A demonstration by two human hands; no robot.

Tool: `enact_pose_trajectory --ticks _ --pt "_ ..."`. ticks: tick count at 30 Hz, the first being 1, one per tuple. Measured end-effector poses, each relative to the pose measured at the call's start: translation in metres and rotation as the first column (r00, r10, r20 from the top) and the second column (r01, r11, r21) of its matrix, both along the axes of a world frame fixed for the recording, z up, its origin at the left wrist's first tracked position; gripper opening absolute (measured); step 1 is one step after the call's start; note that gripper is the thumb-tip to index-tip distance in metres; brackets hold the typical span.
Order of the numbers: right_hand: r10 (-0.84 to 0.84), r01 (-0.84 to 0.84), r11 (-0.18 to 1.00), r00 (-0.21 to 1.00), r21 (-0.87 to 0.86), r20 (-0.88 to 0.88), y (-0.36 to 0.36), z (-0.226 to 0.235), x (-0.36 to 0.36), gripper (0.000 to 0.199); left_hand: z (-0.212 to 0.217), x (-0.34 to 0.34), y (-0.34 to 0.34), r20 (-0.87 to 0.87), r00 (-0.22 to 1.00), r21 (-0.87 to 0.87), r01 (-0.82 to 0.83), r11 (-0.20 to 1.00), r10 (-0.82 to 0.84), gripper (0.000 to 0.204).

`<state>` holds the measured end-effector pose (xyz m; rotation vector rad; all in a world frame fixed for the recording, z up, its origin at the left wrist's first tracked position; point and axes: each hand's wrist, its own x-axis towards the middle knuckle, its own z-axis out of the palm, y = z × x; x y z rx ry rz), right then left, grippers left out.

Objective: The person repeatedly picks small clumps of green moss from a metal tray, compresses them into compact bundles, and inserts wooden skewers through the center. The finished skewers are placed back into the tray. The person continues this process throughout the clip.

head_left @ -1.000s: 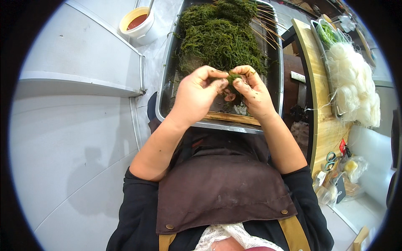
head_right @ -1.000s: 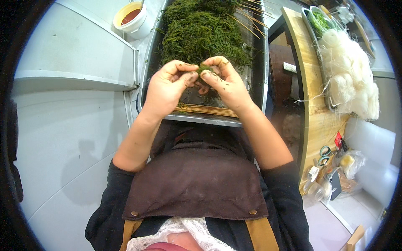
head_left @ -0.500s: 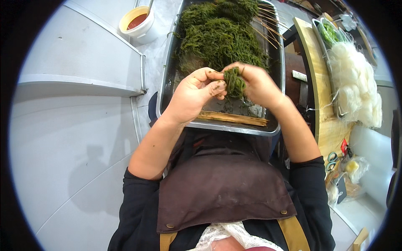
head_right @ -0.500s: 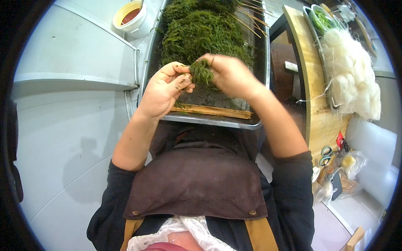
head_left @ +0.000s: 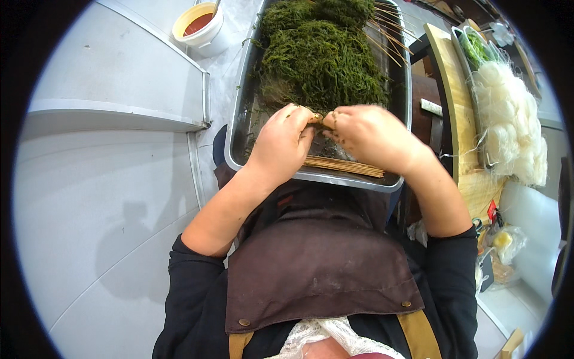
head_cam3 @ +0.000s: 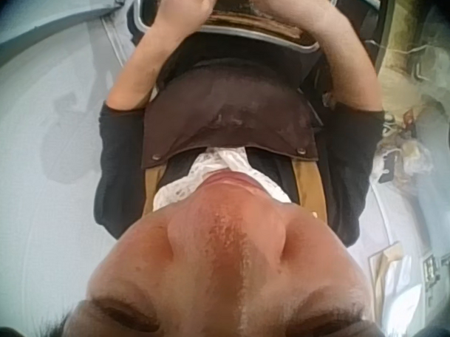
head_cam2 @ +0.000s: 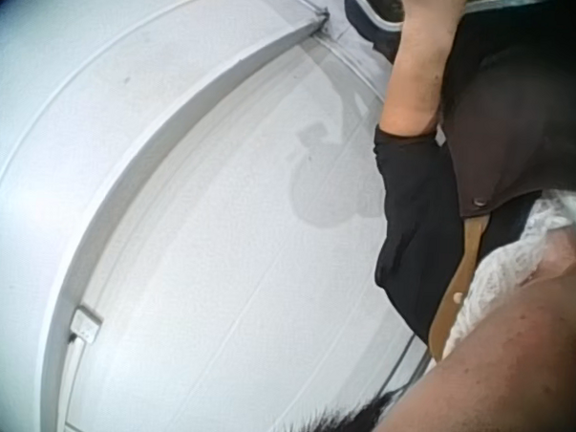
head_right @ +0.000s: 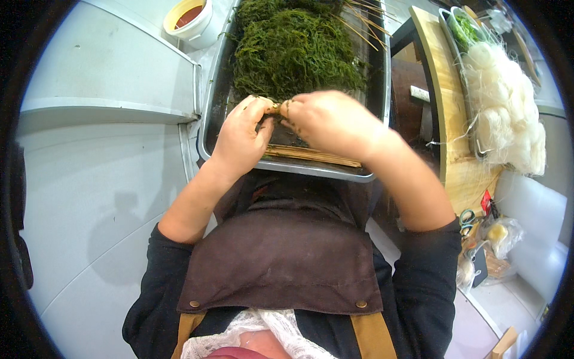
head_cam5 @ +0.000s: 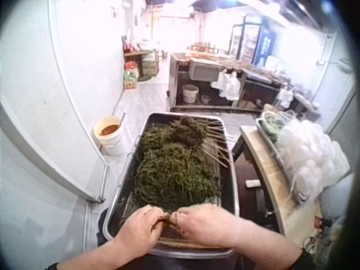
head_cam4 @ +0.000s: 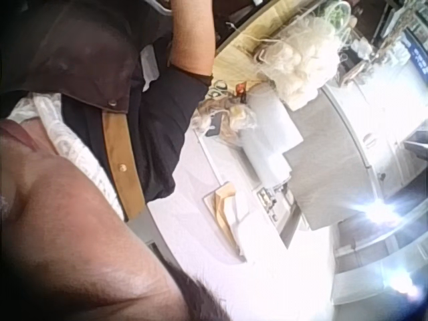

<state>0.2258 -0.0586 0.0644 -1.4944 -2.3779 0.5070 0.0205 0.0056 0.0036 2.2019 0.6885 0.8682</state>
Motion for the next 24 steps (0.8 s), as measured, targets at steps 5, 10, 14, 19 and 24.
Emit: enact_pose_trajectory --ticks 5,10,14,19,24 --pt "-0.111 0.049 0.985 0.915 -0.167 -0.387 0.009 -0.003 0.024 0.022 0.008 -0.005 -0.011 0.229 0.965 -0.717 0.257 0.648 -0.129 0.011" --pt "-0.205 0.172 0.979 0.786 -0.112 -0.583 -0.009 -0.037 0.000 0.038 0.004 0.004 -0.014 0.631 0.766 -0.755 0.569 0.325 0.123 0.016" --pt "-0.191 0.229 0.950 0.964 0.213 -0.185 -0.022 -0.046 -0.014 0.015 0.001 0.007 -0.016 0.337 0.937 -0.522 0.108 0.846 0.088 0.014" --pt "-0.217 0.224 0.974 0.962 0.025 -0.162 -0.021 -0.048 -0.025 0.018 -0.002 0.000 -0.004 0.092 0.991 0.023 -0.099 0.995 0.097 0.017" --pt "-0.120 0.125 0.992 0.983 0.030 -0.142 -0.015 -0.027 -0.008 0.018 -0.002 0.000 -0.002 -0.014 1.000 0.022 -0.005 1.000 0.005 0.013"
